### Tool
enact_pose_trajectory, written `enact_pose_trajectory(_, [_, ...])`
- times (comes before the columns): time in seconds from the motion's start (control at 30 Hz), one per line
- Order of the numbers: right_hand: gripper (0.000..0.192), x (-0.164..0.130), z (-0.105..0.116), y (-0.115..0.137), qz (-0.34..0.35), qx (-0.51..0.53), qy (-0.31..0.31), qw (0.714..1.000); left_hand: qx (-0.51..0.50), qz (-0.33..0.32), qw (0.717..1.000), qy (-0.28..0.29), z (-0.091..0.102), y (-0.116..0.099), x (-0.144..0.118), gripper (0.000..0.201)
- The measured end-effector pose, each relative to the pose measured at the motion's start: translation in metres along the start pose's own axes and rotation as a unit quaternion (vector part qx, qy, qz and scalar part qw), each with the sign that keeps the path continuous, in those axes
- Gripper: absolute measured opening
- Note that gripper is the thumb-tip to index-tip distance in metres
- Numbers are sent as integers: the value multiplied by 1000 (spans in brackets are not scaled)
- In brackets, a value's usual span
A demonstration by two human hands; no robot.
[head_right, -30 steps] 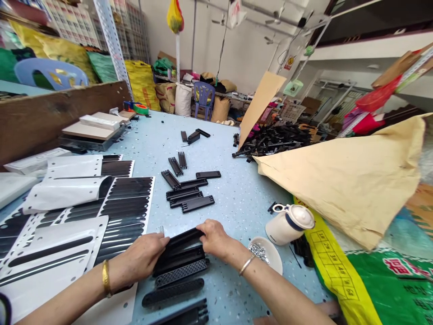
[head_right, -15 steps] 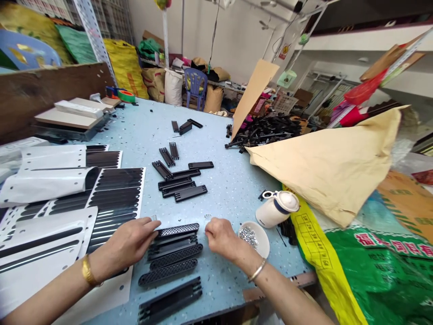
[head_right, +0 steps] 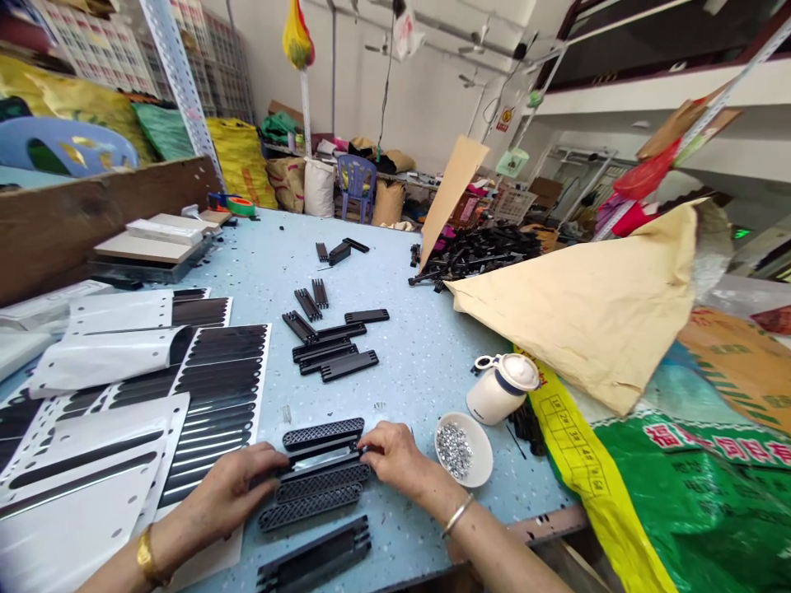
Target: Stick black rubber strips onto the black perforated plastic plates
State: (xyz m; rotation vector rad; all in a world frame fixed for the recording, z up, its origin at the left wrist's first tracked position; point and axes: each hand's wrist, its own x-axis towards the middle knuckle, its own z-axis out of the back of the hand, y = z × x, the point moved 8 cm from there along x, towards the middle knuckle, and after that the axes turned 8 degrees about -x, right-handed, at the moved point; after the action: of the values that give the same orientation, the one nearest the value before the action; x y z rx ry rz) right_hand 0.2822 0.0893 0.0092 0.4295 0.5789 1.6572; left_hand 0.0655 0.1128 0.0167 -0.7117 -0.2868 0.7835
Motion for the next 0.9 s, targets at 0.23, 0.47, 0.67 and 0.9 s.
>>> enact_pose_trajectory(0.23, [15,3,-7,-11,-91,84,-35,992,11,49,998,-27,9,-7,7,26])
enact_pose_trajectory(0.47, [17,-2,-13,-30,-171,159,-56,971,63,97,990,-76,23,-14,5,34])
enact_pose_trajectory(0.67, [16,-44,-2,-24,-153,172,-40,972,-10,62,997,-51,15,-19,-32,22])
enact_pose_trajectory(0.9, [41,-52,-23,-10,-150,159,-43,975,-38,100,994,-28,-8,-19,-38,10])
